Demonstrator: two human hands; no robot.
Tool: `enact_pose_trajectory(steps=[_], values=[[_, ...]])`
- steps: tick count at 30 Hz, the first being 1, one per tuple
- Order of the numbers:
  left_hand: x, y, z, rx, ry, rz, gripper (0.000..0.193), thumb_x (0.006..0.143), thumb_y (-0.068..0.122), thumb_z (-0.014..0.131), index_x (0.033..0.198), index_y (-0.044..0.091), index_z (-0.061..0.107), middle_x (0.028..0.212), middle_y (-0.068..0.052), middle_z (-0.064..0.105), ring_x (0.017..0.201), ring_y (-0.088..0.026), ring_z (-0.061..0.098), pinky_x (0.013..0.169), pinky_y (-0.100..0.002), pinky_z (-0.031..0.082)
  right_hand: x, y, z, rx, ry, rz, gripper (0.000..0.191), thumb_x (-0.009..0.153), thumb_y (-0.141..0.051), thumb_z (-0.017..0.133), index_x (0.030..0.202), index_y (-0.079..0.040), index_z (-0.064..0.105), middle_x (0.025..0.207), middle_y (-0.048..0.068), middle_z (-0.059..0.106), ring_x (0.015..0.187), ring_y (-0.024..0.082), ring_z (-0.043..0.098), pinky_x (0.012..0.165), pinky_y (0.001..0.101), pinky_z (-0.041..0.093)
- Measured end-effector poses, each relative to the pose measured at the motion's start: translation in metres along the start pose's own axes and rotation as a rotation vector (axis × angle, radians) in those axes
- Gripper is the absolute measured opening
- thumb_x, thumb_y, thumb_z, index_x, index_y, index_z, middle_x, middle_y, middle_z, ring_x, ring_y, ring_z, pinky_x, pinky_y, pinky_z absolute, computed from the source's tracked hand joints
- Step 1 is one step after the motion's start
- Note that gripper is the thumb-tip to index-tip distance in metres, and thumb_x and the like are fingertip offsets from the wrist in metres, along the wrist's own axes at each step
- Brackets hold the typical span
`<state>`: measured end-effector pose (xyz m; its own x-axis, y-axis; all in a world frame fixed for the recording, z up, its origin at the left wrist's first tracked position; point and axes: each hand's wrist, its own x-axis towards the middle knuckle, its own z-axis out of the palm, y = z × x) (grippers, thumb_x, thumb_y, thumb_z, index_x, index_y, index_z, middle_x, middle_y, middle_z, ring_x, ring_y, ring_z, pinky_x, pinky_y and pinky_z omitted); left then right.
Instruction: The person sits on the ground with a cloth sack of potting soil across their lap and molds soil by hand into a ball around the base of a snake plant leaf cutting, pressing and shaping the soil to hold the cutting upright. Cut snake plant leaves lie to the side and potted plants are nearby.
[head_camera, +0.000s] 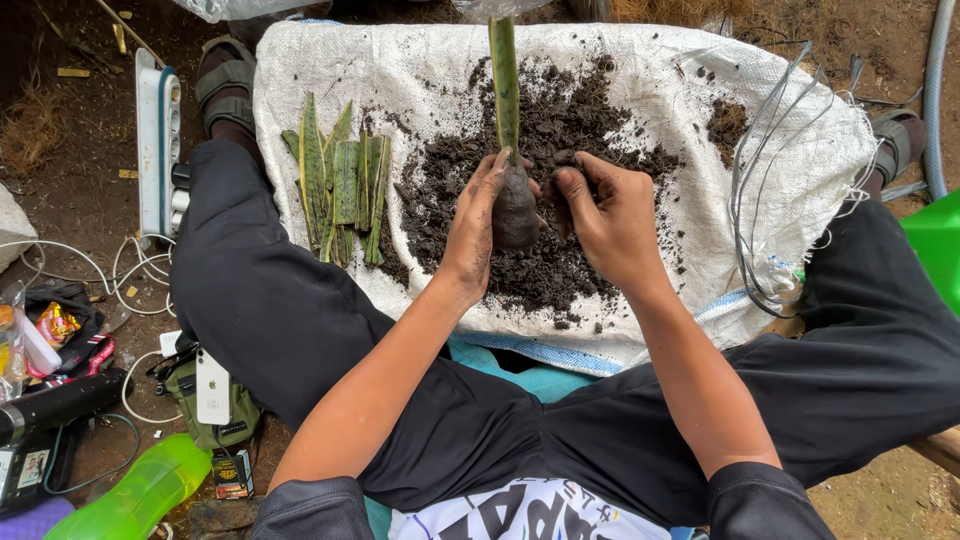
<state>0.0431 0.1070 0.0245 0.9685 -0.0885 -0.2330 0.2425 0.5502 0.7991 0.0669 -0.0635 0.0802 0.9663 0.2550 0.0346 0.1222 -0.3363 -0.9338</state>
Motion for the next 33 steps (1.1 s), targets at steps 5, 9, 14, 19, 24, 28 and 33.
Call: enact_pose_trajectory(steps=[5, 9, 14, 19, 24, 28, 33], values=[[0.000, 0.000, 0.003, 0.006, 0.031, -0.025, 0.045, 0.104, 0.044, 0.052, 0.129, 0.008, 0.055, 0.109, -0.003, 0.066, 0.091, -0.010, 0.068, 0.076, -0.033, 0.064, 0.000, -0.013, 0.000, -0.186, -0.006, -0.185, 0.010, 0.103, -0.007, 0.068, 0.102, 0.002, 0.070, 0.076, 0.009, 0.066, 0.065, 0.014, 0.065, 0.056, 0.0321, 0.049], [-0.001, -0.001, 0.002, 0.056, 0.037, -0.015, 0.053, 0.108, 0.045, 0.051, 0.142, 0.005, 0.052, 0.110, -0.005, 0.065, 0.091, -0.013, 0.069, 0.083, -0.032, 0.062, 0.001, -0.017, -0.001, -0.224, -0.025, -0.496, 0.017, 0.102, -0.007, 0.069, 0.117, 0.001, 0.070, 0.100, 0.012, 0.071, 0.089, 0.021, 0.072, 0.074, 0.0336, 0.057], [0.002, -0.005, 0.000, 0.038, 0.048, -0.054, 0.066, 0.104, 0.049, 0.043, 0.158, 0.010, 0.034, 0.112, -0.002, 0.067, 0.090, -0.013, 0.070, 0.081, -0.033, 0.064, 0.004, -0.012, 0.001, -0.238, 0.014, -0.346, 0.013, 0.096, -0.007, 0.074, 0.107, 0.000, 0.074, 0.090, 0.011, 0.074, 0.075, 0.018, 0.071, 0.062, 0.0315, 0.054], [0.004, -0.013, -0.003, 0.051, 0.008, -0.079, 0.067, 0.108, 0.049, 0.043, 0.161, 0.011, 0.034, 0.102, -0.006, 0.064, 0.091, -0.014, 0.069, 0.079, -0.034, 0.062, 0.004, -0.007, -0.001, -0.263, 0.029, -0.231, 0.012, 0.104, -0.005, 0.071, 0.096, 0.003, 0.068, 0.081, 0.010, 0.069, 0.070, 0.017, 0.069, 0.060, 0.0309, 0.050], [0.004, -0.021, -0.004, 0.062, 0.029, -0.090, 0.066, 0.108, 0.048, 0.043, 0.161, 0.009, 0.036, 0.117, 0.001, 0.067, 0.108, -0.008, 0.065, 0.096, -0.027, 0.055, 0.004, -0.015, -0.003, -0.242, -0.018, -0.364, 0.015, 0.096, -0.005, 0.075, 0.106, 0.005, 0.070, 0.094, 0.011, 0.070, 0.078, 0.019, 0.068, 0.065, 0.0303, 0.053], [0.003, -0.022, -0.004, 0.060, 0.008, -0.108, 0.067, 0.109, 0.050, 0.042, 0.161, 0.008, 0.039, 0.111, 0.000, 0.064, 0.103, -0.012, 0.061, 0.094, -0.033, 0.052, 0.002, -0.021, -0.002, -0.217, -0.035, -0.348, 0.023, 0.091, -0.009, 0.080, 0.110, 0.002, 0.072, 0.101, 0.011, 0.070, 0.083, 0.018, 0.070, 0.071, 0.0294, 0.056], [0.001, -0.020, 0.000, 0.164, 0.019, -0.179, 0.060, 0.103, 0.054, 0.036, 0.155, 0.023, 0.034, 0.108, 0.001, 0.069, 0.110, -0.007, 0.065, 0.106, -0.030, 0.047, 0.005, -0.017, -0.001, 0.008, -0.068, -0.026, 0.018, 0.098, -0.011, 0.072, 0.112, 0.000, 0.071, 0.095, 0.005, 0.074, 0.080, 0.009, 0.069, 0.070, 0.0244, 0.057]])
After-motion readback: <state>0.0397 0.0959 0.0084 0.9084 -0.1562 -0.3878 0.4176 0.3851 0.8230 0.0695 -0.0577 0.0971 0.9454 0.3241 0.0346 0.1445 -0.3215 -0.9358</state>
